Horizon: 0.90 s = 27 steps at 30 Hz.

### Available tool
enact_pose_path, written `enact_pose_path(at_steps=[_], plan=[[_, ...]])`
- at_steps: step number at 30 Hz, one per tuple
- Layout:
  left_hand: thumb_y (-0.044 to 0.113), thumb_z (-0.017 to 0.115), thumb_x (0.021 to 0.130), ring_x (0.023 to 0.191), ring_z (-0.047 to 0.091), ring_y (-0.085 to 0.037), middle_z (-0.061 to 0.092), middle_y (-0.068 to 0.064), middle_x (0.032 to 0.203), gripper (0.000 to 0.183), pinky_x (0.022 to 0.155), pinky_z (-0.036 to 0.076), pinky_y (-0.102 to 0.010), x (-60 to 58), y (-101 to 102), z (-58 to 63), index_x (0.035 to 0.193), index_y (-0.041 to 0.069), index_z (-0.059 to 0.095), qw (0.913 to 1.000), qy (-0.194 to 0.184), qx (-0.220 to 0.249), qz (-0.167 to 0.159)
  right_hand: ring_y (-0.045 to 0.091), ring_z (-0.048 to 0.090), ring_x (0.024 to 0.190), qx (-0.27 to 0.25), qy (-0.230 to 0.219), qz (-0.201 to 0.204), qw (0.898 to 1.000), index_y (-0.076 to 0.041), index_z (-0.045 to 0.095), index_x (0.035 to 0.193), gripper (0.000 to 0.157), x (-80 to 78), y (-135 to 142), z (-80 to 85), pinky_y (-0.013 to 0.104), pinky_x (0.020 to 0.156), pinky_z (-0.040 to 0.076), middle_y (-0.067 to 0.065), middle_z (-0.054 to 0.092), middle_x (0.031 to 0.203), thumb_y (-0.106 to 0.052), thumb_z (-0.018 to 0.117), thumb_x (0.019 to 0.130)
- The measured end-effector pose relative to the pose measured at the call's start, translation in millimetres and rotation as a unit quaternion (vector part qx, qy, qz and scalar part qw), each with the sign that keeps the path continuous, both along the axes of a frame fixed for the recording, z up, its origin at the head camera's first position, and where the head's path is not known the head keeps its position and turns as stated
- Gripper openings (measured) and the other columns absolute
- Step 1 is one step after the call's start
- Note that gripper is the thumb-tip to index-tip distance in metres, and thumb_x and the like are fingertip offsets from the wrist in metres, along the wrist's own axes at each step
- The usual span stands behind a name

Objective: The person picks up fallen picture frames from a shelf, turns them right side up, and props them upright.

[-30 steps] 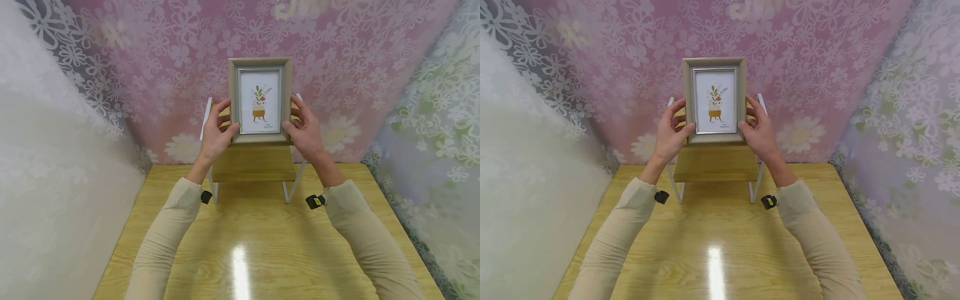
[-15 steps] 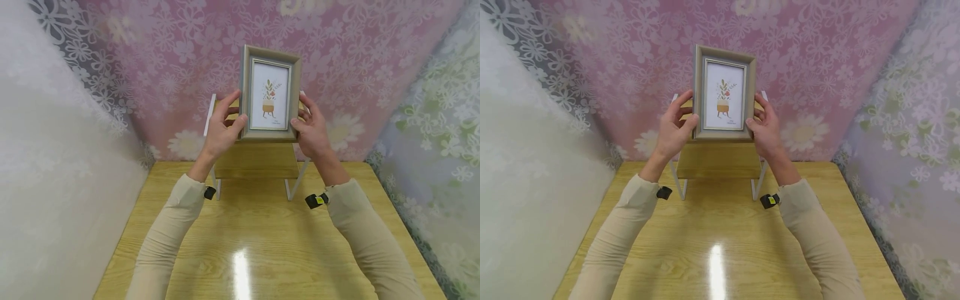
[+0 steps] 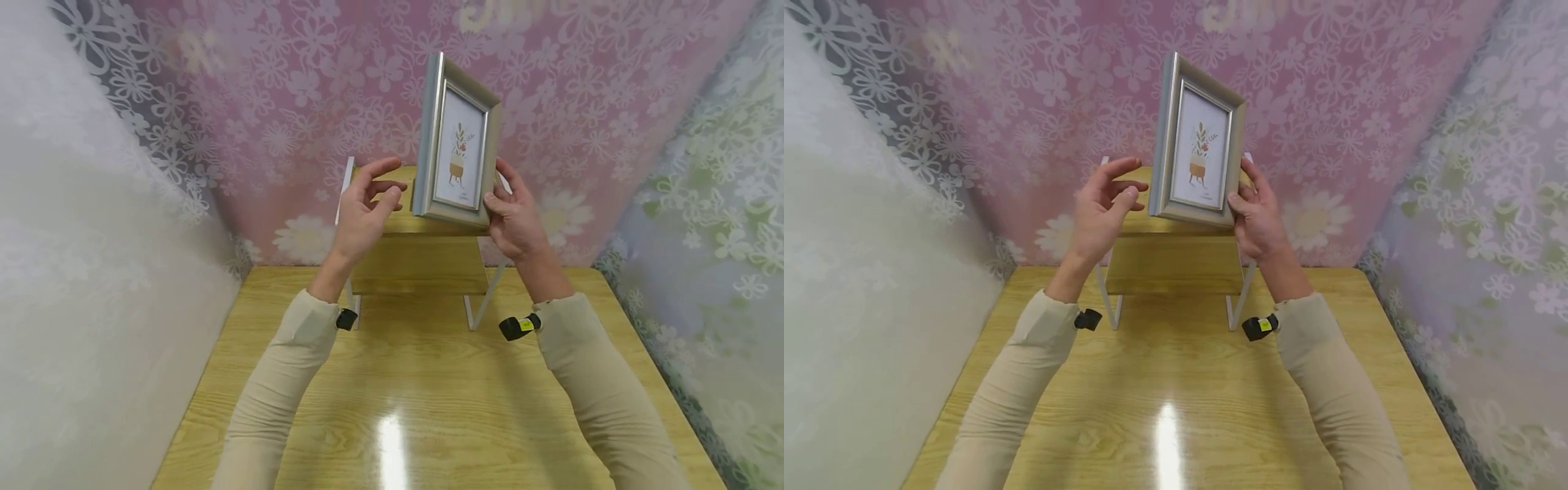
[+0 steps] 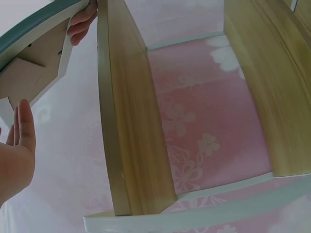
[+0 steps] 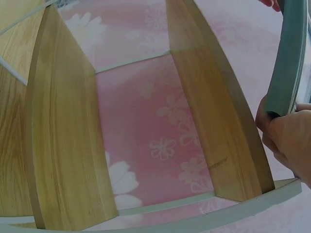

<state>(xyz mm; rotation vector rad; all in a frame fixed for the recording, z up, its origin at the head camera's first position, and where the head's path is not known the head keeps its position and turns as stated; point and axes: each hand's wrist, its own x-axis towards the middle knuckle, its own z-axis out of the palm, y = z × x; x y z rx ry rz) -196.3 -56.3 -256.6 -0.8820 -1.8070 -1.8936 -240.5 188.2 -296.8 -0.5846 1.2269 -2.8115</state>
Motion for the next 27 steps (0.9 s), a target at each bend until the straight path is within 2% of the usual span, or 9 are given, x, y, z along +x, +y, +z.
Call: enact_pose_path(at_steps=[4, 9, 13, 18, 23, 27], plan=[[-0.008, 0.051, 0.091, 0.103, 0.057, -0.043, 0.052, -0.026, 0.127, 0.035, 0.079, 0.052, -0.049, 2.5, 6, 2.6, 0.126, -0.013, 0.048, 0.9994, -0.019, -0.024, -0.014, 0.023, 0.059, 0.108, -0.044, -0.007, 0.024, 0.999, -0.008, 0.034, 0.142, 0.056, 0.5, 1, -0.2, 0.032, 0.080, 0.053, 0.012, 0.053, 0.128, 0.016, 0.039, 0.092], [-0.005, 0.054, 0.091, 0.099, 0.061, -0.031, 0.057, -0.022, 0.122, 0.033, 0.075, 0.055, -0.033, 2.4, 10, -0.7, 0.124, -0.011, 0.052, 0.9981, -0.029, -0.052, -0.014, 0.023, 0.058, 0.108, -0.045, -0.005, 0.025, 0.999, -0.007, 0.034, 0.143, 0.056, 2.0, -1, -0.6, 0.032, 0.081, 0.053, 0.013, 0.054, 0.126, 0.018, 0.037, 0.092], [-0.002, 0.053, 0.093, 0.095, 0.063, -0.020, 0.060, -0.021, 0.114, 0.029, 0.074, 0.055, -0.037, -7.1, 8, -12.8, 0.121, -0.010, 0.055, 0.9983, -0.033, -0.035, -0.034, 0.022, 0.058, 0.107, -0.039, 0.001, 0.029, 0.999, -0.006, 0.034, 0.143, 0.057, 3.4, 0, -1.7, 0.033, 0.080, 0.053, 0.014, 0.055, 0.124, 0.019, 0.037, 0.092], [-0.001, 0.055, 0.092, 0.090, 0.063, -0.017, 0.063, -0.018, 0.108, 0.026, 0.072, 0.055, -0.039, -16.4, 3, -25.0, 0.117, -0.008, 0.059, 0.9983, -0.027, -0.013, -0.051, 0.022, 0.058, 0.108, -0.026, 0.005, 0.030, 0.999, -0.007, 0.033, 0.144, 0.059, 5.1, 0, -2.2, 0.033, 0.079, 0.054, 0.014, 0.055, 0.125, 0.017, 0.040, 0.092], [-0.003, 0.057, 0.090, 0.086, 0.064, -0.017, 0.064, -0.021, 0.107, 0.027, 0.070, 0.056, -0.034, -16.8, 1, -25.8, 0.117, -0.009, 0.059, 0.9982, -0.020, -0.027, -0.049, 0.022, 0.058, 0.108, -0.022, 0.008, 0.033, 0.999, -0.007, 0.033, 0.145, 0.059, 3.9, 0, -2.1, 0.033, 0.080, 0.054, 0.014, 0.055, 0.125, 0.016, 0.041, 0.092], [-0.006, 0.054, 0.091, 0.082, 0.064, -0.016, 0.063, -0.026, 0.106, 0.027, 0.069, 0.056, -0.033, -11.8, 1, -20.4, 0.117, -0.012, 0.057, 0.9978, -0.043, -0.037, -0.035, 0.023, 0.059, 0.108, -0.027, 0.007, 0.037, 0.999, -0.007, 0.033, 0.145, 0.058, 3.5, 1, -2.6, 0.033, 0.080, 0.054, 0.014, 0.056, 0.124, 0.016, 0.039, 0.093]])
